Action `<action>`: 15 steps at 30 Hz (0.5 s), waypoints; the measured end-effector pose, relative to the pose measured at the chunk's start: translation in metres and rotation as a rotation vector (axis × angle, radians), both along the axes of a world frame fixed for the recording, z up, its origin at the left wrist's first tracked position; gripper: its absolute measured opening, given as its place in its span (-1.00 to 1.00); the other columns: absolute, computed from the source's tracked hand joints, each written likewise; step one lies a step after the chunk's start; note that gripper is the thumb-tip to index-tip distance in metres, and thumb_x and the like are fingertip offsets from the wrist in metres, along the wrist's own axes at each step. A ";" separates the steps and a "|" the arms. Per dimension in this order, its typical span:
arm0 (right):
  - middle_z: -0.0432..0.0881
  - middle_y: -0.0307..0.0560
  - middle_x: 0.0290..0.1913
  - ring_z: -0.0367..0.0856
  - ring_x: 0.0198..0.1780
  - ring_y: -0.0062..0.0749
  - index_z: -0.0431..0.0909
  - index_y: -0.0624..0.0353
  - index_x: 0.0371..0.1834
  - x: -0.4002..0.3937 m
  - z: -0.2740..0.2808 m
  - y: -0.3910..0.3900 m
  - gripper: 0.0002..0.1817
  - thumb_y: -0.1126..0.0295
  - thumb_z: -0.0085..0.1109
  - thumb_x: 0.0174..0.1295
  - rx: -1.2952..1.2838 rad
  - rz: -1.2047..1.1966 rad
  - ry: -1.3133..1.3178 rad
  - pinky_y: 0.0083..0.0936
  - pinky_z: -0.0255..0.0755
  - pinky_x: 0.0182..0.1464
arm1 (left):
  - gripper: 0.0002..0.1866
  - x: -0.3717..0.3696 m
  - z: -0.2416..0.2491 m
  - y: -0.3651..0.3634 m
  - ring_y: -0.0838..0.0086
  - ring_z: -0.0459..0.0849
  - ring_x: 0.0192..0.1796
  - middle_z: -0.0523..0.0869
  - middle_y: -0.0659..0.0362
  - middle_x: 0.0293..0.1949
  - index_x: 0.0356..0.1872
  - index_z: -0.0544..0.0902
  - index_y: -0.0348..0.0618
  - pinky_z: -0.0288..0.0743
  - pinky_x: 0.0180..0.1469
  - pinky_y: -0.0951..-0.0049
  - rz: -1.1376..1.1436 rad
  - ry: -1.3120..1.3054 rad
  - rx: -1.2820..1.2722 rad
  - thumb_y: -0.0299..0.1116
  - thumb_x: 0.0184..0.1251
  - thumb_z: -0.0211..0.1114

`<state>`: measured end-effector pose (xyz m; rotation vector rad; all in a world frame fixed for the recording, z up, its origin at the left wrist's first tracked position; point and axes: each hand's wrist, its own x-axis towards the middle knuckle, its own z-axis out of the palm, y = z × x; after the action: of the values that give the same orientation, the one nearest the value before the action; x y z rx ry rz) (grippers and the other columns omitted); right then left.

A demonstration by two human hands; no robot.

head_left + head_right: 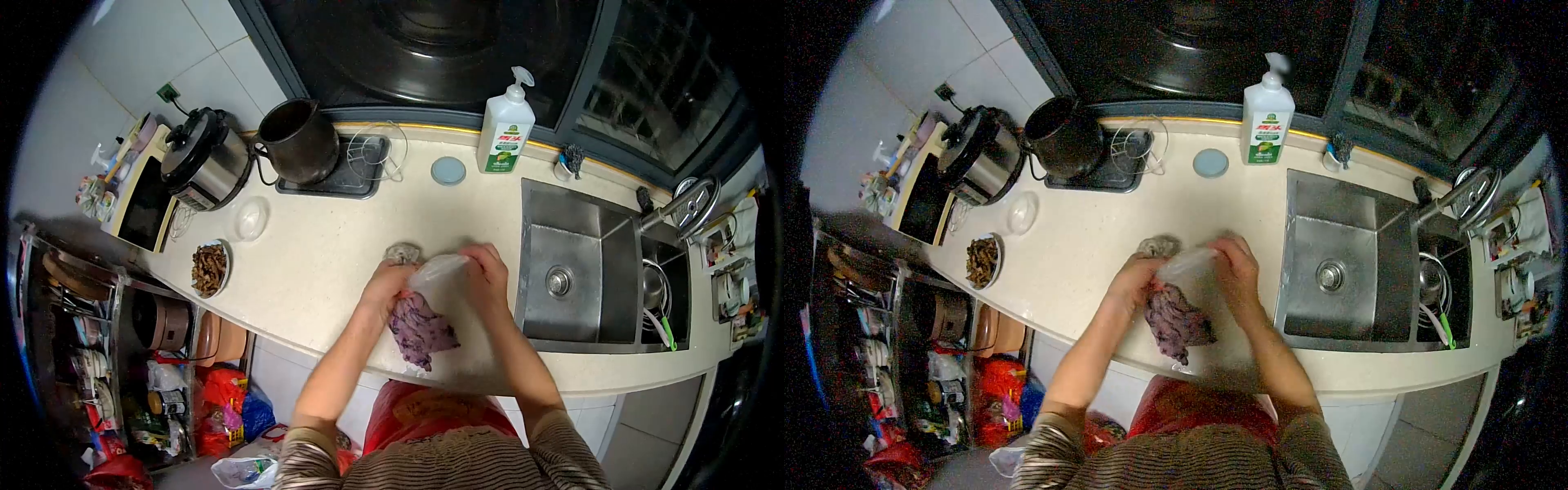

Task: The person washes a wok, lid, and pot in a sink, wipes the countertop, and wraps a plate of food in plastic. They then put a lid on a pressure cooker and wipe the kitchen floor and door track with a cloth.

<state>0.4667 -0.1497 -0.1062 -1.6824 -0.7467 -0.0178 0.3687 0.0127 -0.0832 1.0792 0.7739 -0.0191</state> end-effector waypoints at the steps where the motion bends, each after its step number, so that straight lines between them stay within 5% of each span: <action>1: 0.51 -0.19 -0.20 0.52 -0.29 -0.58 0.55 0.23 -0.27 0.006 0.008 0.010 -0.90 0.54 0.03 0.22 -0.029 0.039 -0.221 -0.63 0.41 -0.32 | -0.90 0.001 -0.001 0.004 0.19 0.63 -0.28 0.65 0.09 -0.38 -0.36 0.60 -0.17 0.48 -0.17 0.15 -0.193 0.089 0.375 -0.41 0.17 0.16; 3: 0.52 -0.19 -0.18 0.53 -0.26 -0.55 0.55 0.23 -0.26 0.007 0.023 0.030 -0.89 0.55 0.03 0.20 -0.025 0.139 -0.453 -0.61 0.43 -0.24 | -0.92 0.000 -0.003 0.014 0.20 0.61 -0.28 0.65 0.06 -0.41 -0.40 0.61 -0.17 0.47 -0.16 0.17 -0.585 0.267 1.127 -0.45 0.09 0.17; 5: 0.55 -0.21 -0.24 0.53 -0.28 -0.52 0.56 0.22 -0.27 -0.001 0.036 0.048 -0.88 0.56 0.02 0.19 0.038 0.261 -0.477 -0.60 0.43 -0.19 | -0.89 -0.010 0.018 0.006 0.21 0.60 -0.26 0.64 0.06 -0.42 -0.41 0.62 -0.18 0.46 -0.16 0.17 -0.639 0.131 1.663 -0.45 0.01 0.18; 7: 0.58 -0.11 -0.30 0.55 -0.29 -0.45 0.55 0.27 -0.30 -0.006 0.035 0.059 -0.89 0.52 0.04 0.18 -0.014 0.344 0.011 -0.56 0.44 -0.18 | -0.86 -0.018 0.035 0.004 0.28 0.55 -0.24 0.60 0.10 -0.44 -0.43 0.59 -0.19 0.41 -0.25 0.30 -0.622 -0.026 2.060 -0.46 -0.11 0.21; 11: 0.57 -0.23 -0.45 0.47 -0.43 -0.60 0.58 0.25 -0.29 -0.004 0.017 0.069 -0.89 0.54 0.08 0.16 0.007 0.554 0.625 -0.68 0.37 -0.38 | -0.85 -0.039 0.049 0.004 0.28 0.51 -0.33 0.52 0.14 -0.48 -0.43 0.54 -0.17 0.42 -0.32 0.33 -0.348 -0.379 1.980 -0.53 -0.13 0.19; 15: 0.57 -0.23 -0.49 0.48 -0.47 -0.61 0.59 0.28 -0.31 -0.005 0.022 0.074 -0.89 0.52 0.14 0.11 -0.235 0.842 0.730 -0.68 0.34 -0.45 | -0.87 -0.066 0.042 0.004 0.29 0.50 -0.37 0.47 0.15 -0.49 -0.45 0.51 -0.14 0.45 -0.38 0.37 -0.304 -0.626 1.938 -0.51 -0.11 0.21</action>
<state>0.4622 -0.0759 -0.0844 -1.3144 -0.8388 1.2397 0.3024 0.0168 -0.0416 2.7912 -0.2266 0.9374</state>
